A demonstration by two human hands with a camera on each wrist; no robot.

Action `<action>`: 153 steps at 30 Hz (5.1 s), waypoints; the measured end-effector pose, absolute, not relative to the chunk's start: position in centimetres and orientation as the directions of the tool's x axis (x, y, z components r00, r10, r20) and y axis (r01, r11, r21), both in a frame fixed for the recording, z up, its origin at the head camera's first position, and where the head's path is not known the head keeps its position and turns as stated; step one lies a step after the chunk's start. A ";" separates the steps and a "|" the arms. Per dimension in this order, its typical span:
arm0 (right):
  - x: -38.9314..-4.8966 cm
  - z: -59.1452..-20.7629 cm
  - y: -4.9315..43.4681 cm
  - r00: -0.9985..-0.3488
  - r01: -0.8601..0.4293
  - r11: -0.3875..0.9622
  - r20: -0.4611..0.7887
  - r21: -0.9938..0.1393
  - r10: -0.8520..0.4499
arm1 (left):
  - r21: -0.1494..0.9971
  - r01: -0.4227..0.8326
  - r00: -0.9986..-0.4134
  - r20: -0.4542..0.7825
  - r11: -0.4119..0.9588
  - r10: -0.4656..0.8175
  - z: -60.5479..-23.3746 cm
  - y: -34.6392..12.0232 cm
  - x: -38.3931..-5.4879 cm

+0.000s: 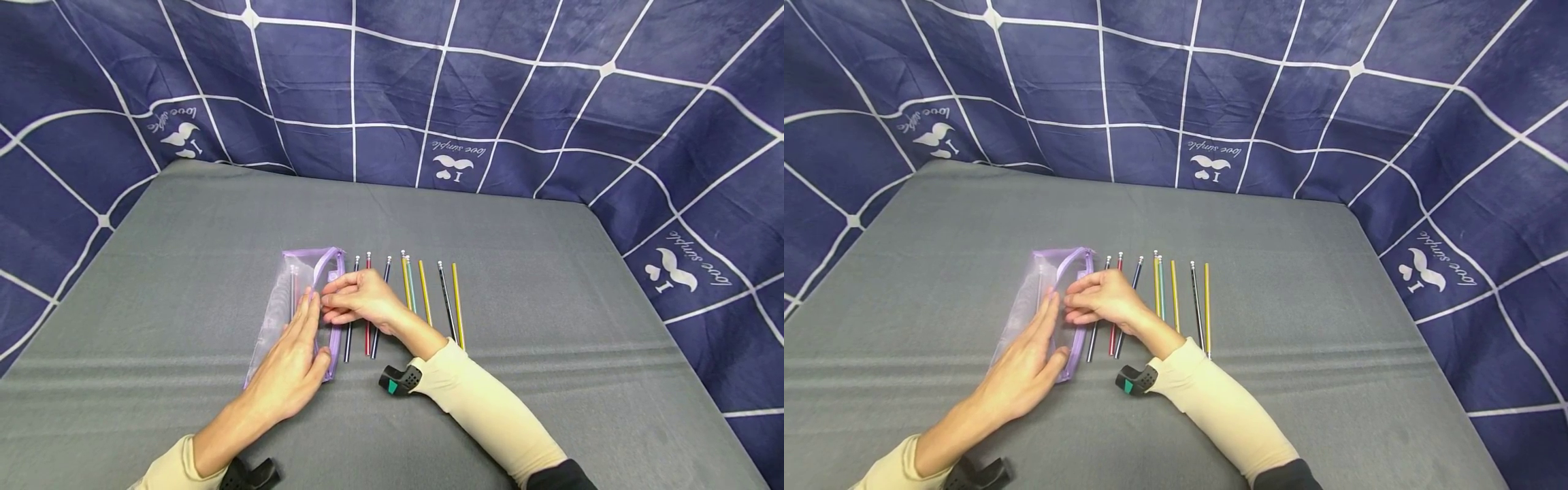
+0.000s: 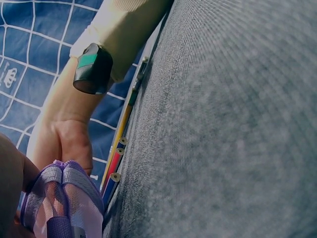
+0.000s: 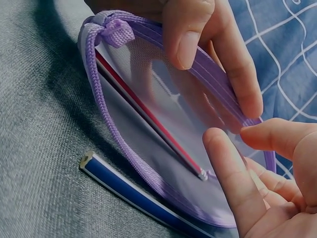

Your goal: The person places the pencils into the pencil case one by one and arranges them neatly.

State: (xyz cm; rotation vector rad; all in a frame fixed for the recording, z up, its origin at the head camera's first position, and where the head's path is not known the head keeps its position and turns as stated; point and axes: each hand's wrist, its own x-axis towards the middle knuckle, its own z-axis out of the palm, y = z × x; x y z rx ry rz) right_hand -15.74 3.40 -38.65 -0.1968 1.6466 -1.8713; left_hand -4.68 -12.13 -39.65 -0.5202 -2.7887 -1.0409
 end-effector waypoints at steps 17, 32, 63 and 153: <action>-15.9 -38.2 5.3 -0.819 0.295 -0.011 -0.247 -0.955 -0.518 | 0.611 0.352 -0.936 0.233 0.709 0.264 -39.7 -12.1 -4.6; -16.2 -38.2 8.4 -0.859 0.277 -0.007 -0.244 -0.961 -0.451 | 0.614 0.350 -0.937 0.236 0.707 0.258 -39.8 -12.1 -4.6; -17.0 -38.3 14.7 -0.916 0.236 0.007 -0.225 -0.972 -0.331 | 0.612 0.345 -0.939 0.223 0.712 0.263 -39.6 -12.2 -4.6; -18.3 -39.1 22.4 -0.913 0.333 0.438 -0.402 -0.835 -0.072 | 0.620 0.344 -0.939 0.220 0.705 0.264 -39.7 -12.3 -4.7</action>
